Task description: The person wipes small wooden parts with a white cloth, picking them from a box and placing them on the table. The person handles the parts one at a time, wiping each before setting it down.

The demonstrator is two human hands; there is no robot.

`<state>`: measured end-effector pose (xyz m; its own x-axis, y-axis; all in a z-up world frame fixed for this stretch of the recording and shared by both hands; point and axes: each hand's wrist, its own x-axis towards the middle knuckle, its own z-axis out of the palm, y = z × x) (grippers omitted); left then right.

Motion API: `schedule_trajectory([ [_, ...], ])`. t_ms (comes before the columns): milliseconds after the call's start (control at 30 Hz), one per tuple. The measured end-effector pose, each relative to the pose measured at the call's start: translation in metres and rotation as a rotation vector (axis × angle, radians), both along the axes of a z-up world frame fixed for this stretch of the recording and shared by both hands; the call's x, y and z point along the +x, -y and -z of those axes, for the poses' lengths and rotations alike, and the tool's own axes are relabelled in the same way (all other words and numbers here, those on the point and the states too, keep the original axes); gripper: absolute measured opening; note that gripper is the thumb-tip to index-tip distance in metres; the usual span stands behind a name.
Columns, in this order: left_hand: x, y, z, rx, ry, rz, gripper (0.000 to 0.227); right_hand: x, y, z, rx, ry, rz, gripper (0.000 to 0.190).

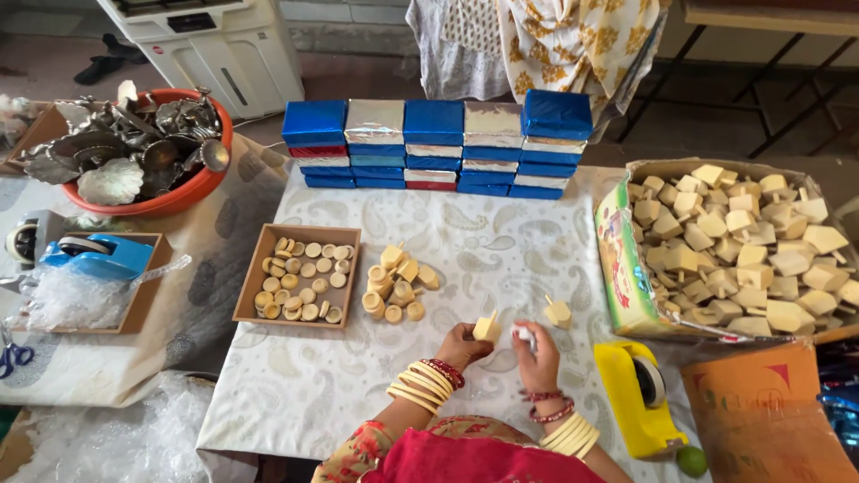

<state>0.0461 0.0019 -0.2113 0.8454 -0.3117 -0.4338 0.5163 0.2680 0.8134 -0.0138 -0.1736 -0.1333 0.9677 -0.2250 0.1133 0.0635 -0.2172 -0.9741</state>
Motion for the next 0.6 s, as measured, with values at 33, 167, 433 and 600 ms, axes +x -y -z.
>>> schedule_trajectory([
  [33,-0.006,0.002,-0.015,-0.086,-0.051,-0.017,0.045,0.002,-0.008,-0.028,-0.066,0.083,0.006,0.025],
  [167,-0.017,0.003,-0.042,-0.329,-0.143,-0.071,0.022,0.000,-0.032,-0.093,-0.543,0.447,-0.252,0.041],
  [433,-0.019,-0.008,-0.080,-0.535,-0.210,-0.109,0.023,-0.013,-0.035,-0.092,-0.635,0.543,-0.263,0.053],
  [600,-0.026,-0.010,-0.111,-0.674,-0.204,-0.083,0.042,-0.014,-0.019,-0.075,-0.500,0.609,-0.161,0.041],
])
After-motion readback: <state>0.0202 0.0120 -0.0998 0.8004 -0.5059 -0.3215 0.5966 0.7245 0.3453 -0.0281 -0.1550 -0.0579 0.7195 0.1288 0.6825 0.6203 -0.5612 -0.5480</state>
